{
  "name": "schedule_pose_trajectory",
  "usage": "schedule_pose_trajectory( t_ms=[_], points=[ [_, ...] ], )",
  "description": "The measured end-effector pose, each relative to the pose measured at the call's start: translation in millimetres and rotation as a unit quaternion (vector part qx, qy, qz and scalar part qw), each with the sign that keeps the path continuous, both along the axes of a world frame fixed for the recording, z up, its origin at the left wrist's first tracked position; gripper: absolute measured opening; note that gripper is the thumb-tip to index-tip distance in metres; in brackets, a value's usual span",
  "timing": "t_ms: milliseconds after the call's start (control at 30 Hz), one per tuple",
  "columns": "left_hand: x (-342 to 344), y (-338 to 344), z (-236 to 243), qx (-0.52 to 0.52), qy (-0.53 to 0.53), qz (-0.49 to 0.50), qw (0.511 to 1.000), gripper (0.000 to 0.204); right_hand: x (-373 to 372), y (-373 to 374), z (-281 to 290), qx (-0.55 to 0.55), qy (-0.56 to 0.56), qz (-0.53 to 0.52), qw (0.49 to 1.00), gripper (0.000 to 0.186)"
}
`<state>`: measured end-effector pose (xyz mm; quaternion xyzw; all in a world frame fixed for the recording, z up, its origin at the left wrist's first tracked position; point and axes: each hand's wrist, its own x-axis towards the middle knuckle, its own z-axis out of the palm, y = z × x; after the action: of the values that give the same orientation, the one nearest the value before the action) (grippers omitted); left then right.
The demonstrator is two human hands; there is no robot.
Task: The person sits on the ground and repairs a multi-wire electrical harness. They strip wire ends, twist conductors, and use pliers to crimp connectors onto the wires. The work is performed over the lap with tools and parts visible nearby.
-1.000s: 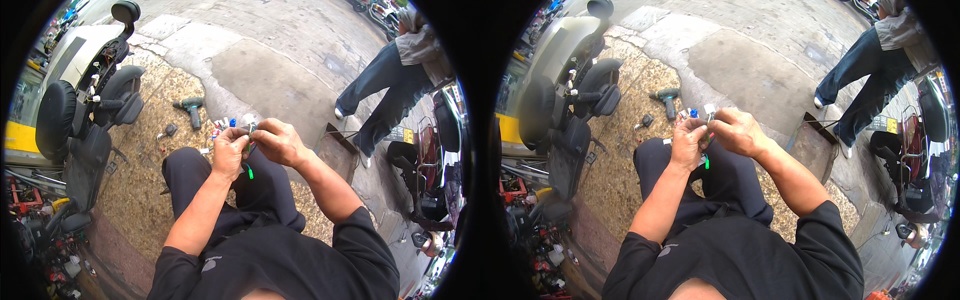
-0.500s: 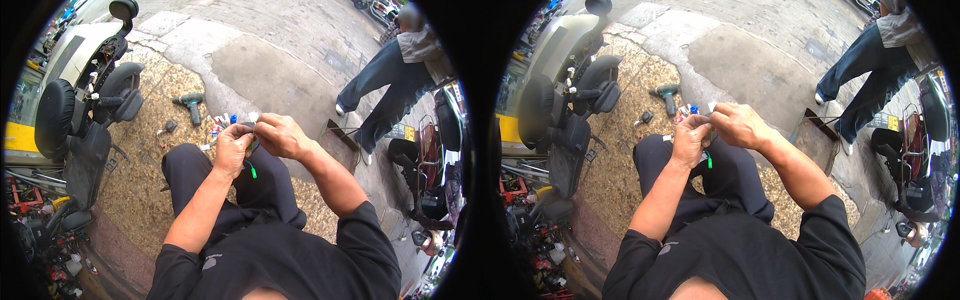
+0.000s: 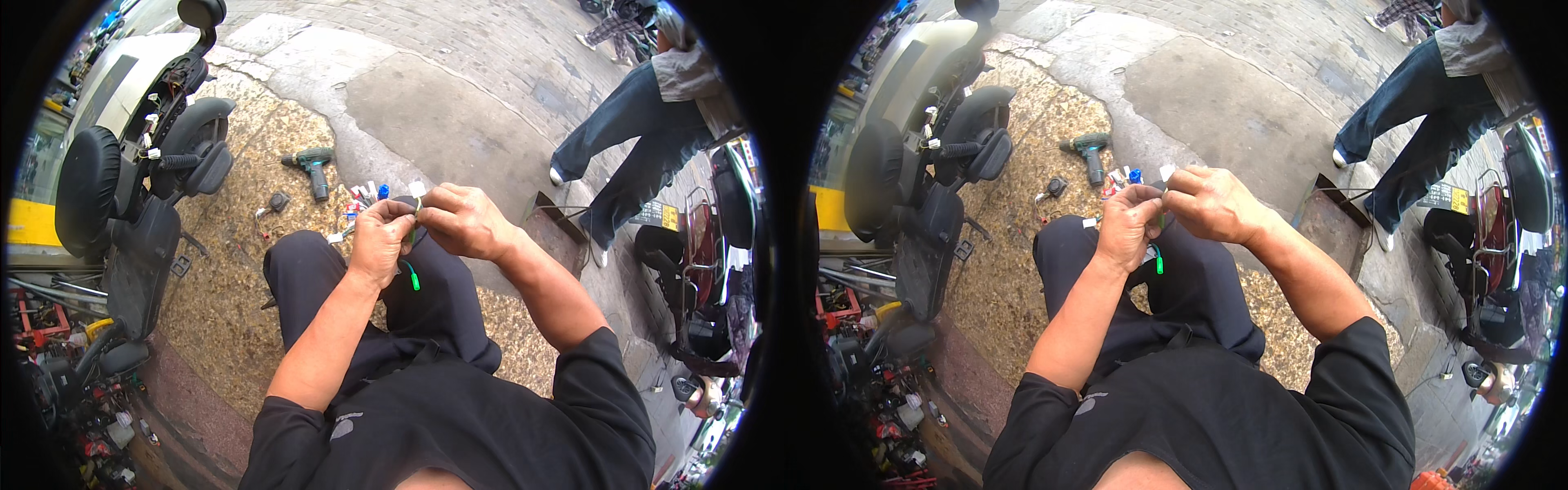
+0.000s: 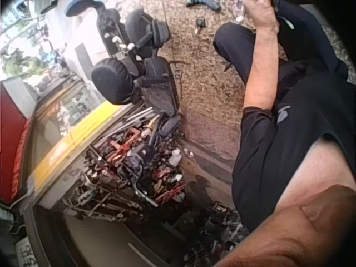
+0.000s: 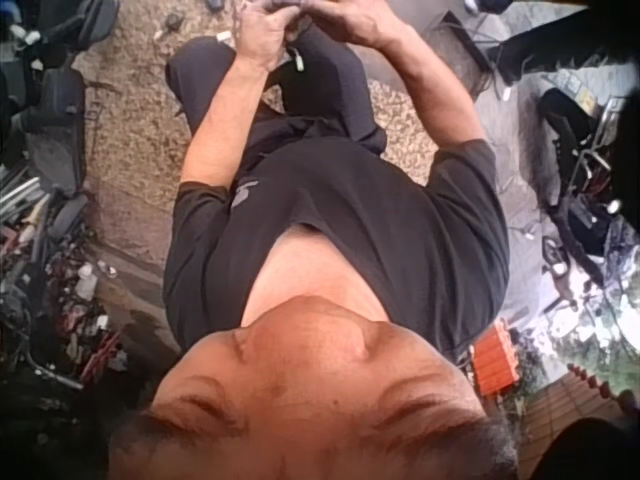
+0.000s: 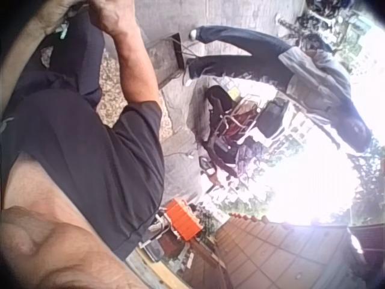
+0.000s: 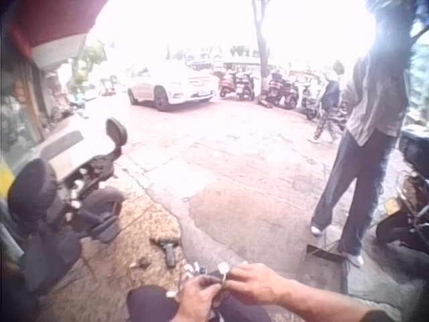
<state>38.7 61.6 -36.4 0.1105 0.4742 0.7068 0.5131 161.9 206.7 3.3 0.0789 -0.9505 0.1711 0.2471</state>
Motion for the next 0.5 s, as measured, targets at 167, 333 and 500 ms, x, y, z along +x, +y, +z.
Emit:
schedule_pose_trajectory(
  t_ms=[167,333,500],
  points=[
    [-2.4,-0.7,1.1,-0.004,-0.015,-0.006,1.000,0.004,-2.1,1.3,1.6,0.017,0.000,0.013,1.000,0.021],
    [-2.6,-0.7,4.3,-0.008,-0.014,-0.010,1.000,0.003,-3.0,3.6,0.9,0.052,-0.023,0.018,0.998,0.012],
    [-3.2,-0.6,2.8,-0.008,-0.021,-0.029,0.999,0.007,-4.2,2.5,-5.6,0.050,-0.017,0.004,0.999,0.013]
  ],
)
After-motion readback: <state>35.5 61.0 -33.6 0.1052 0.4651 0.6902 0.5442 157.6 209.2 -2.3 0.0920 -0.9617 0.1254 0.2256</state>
